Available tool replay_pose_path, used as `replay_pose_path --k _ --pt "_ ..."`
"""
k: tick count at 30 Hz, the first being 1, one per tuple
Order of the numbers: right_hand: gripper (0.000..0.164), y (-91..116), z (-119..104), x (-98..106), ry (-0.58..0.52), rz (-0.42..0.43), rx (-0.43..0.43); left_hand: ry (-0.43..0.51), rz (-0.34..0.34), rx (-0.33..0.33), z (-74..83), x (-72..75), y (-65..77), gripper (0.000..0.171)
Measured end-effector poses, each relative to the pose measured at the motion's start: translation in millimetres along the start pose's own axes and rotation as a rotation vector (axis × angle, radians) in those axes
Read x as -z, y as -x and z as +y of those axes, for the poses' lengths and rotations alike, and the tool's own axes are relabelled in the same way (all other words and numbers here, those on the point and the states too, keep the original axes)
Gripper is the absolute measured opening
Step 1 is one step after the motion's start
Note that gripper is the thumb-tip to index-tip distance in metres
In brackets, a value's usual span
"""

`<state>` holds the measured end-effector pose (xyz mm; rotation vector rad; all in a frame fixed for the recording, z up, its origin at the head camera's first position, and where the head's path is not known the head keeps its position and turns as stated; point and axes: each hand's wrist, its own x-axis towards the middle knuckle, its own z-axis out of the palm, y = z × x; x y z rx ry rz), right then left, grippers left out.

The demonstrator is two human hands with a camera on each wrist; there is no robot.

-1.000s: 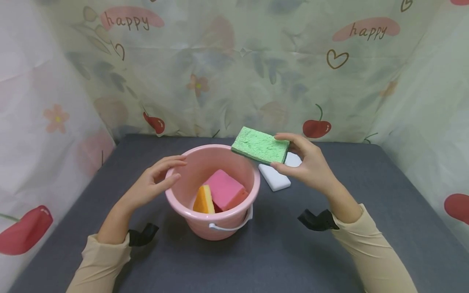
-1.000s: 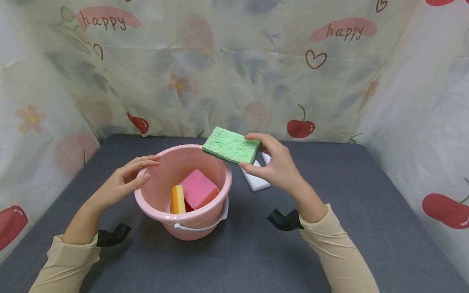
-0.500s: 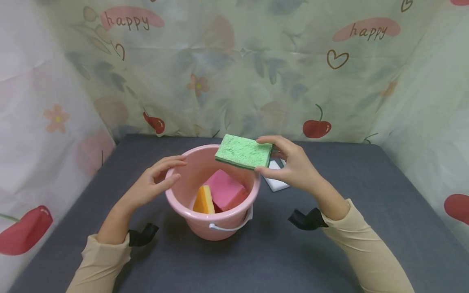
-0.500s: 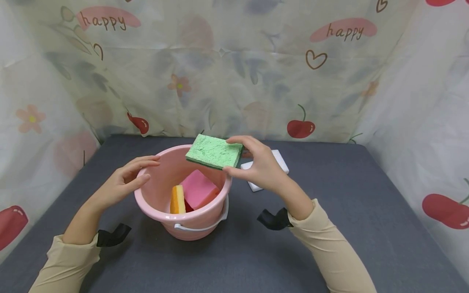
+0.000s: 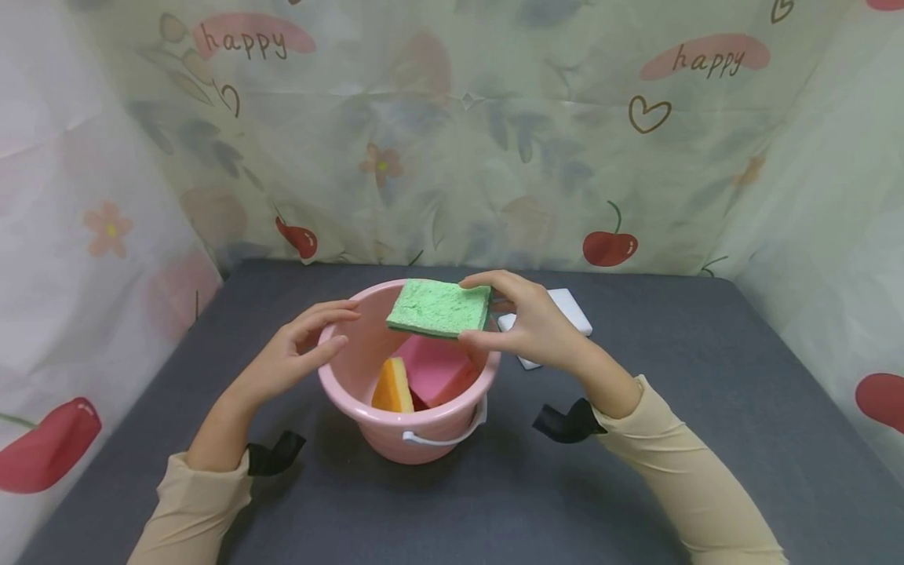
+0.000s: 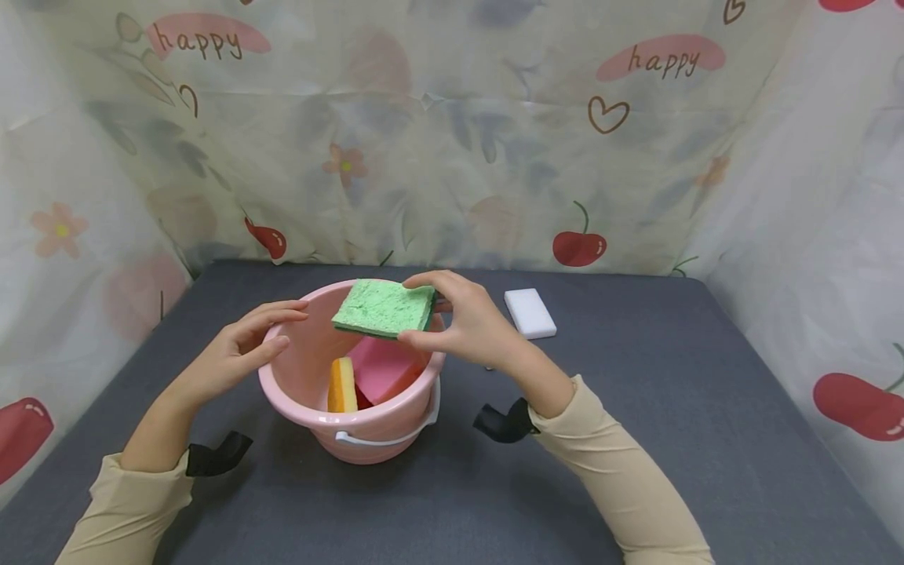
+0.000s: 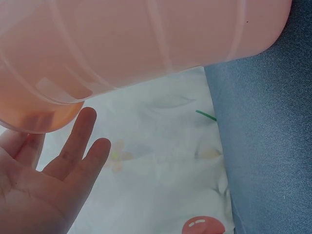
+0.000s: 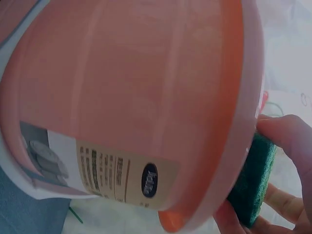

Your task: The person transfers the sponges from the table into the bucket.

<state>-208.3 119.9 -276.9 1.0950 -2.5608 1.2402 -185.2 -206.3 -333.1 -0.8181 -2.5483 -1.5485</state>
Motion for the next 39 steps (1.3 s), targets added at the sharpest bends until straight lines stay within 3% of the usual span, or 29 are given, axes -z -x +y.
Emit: replay_pose_path --k 7,17,28,39 --pt "0.055 -7 -5 -6 0.012 -0.034 -0.025 -0.006 0.003 0.013 0.5 0.3 0.2 0.036" --pt "0.052 -14 -16 -13 0.004 -0.095 0.005 0.003 0.004 -0.008 0.5 0.6 -0.3 0.036" --pt "0.050 -23 -25 -22 0.004 -0.169 0.029 -0.022 0.000 0.051 1.6 1.0 -0.4 0.038" --pt "0.048 -34 -25 -27 -0.046 -0.223 -0.029 -0.010 -0.009 0.019 -0.1 1.0 0.0 0.037"
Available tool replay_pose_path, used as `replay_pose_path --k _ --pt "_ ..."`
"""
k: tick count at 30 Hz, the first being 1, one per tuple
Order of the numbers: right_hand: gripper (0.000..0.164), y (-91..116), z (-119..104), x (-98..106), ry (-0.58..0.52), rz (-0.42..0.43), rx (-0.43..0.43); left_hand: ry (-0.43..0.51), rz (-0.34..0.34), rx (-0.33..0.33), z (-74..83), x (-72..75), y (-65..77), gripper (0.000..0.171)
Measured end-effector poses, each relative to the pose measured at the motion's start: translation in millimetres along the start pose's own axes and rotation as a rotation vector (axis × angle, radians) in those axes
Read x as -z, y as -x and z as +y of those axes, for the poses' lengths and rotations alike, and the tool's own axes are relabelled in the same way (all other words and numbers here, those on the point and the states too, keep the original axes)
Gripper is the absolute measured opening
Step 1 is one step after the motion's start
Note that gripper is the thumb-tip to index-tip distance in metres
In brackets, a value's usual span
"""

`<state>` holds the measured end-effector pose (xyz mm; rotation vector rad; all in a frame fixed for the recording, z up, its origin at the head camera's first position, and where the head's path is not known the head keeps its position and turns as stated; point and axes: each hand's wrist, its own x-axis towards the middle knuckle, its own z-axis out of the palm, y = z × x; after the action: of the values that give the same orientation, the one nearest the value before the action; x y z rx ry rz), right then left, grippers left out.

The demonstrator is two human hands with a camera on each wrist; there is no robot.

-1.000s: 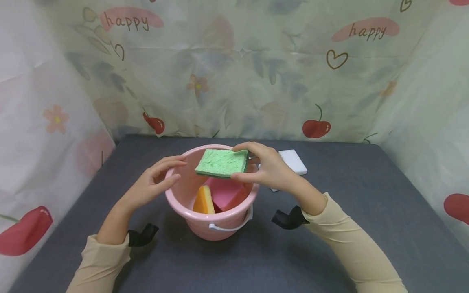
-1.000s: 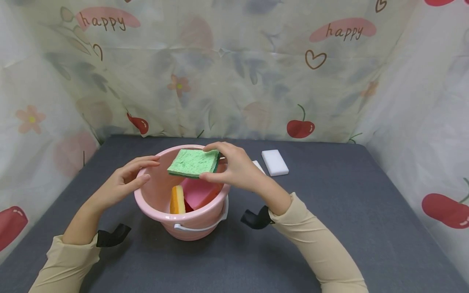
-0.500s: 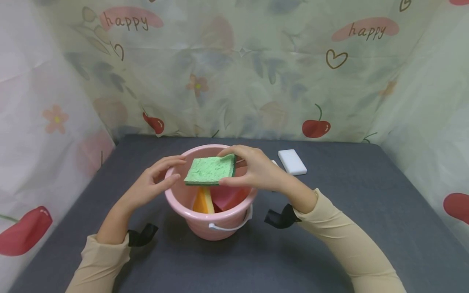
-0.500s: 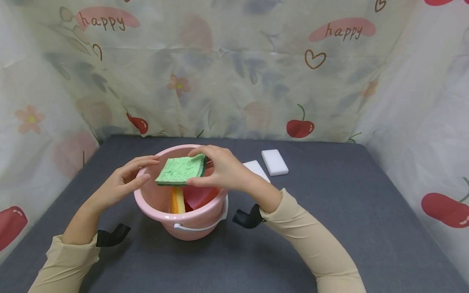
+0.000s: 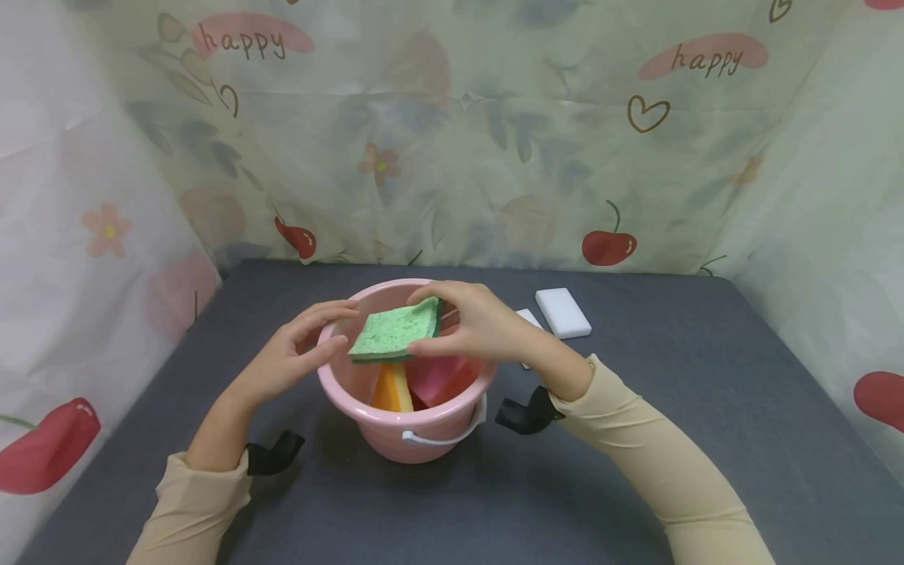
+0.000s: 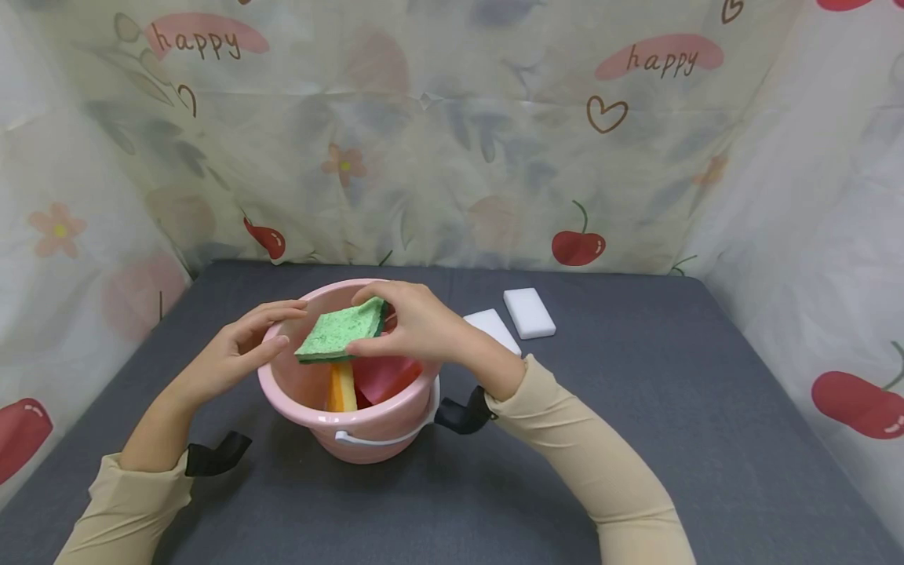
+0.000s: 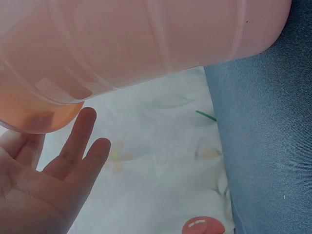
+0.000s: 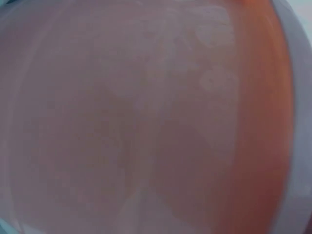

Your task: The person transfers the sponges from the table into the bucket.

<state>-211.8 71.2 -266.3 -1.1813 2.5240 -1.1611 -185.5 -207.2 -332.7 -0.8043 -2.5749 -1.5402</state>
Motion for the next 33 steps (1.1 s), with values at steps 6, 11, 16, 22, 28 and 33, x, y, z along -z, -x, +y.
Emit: replay_pose_path --k 6,11,16,22,28,33 --pt "0.050 -6 -1 -3 -0.037 -0.026 -0.025 0.002 0.000 -0.022 -3.0 -0.2 -0.1 0.036" --pt "0.059 -6 1 -1 -0.062 -0.070 -0.057 0.004 0.001 -0.014 -2.2 -0.6 0.2 0.037" --pt "0.056 -2 5 4 -0.029 -0.057 -0.053 0.002 0.008 -0.012 -1.0 -0.7 0.4 0.036" --pt "0.045 8 13 11 -0.034 0.009 -0.026 0.017 0.012 -0.021 -0.5 -0.8 0.2 0.036" --pt "0.039 20 20 24 -0.005 0.092 -0.049 0.012 0.018 -0.022 -0.5 -0.7 -0.1 0.036" --pt "0.037 31 31 36 0.021 0.172 -0.065 0.015 0.017 -0.028 -1.2 -1.0 -0.5 0.036"
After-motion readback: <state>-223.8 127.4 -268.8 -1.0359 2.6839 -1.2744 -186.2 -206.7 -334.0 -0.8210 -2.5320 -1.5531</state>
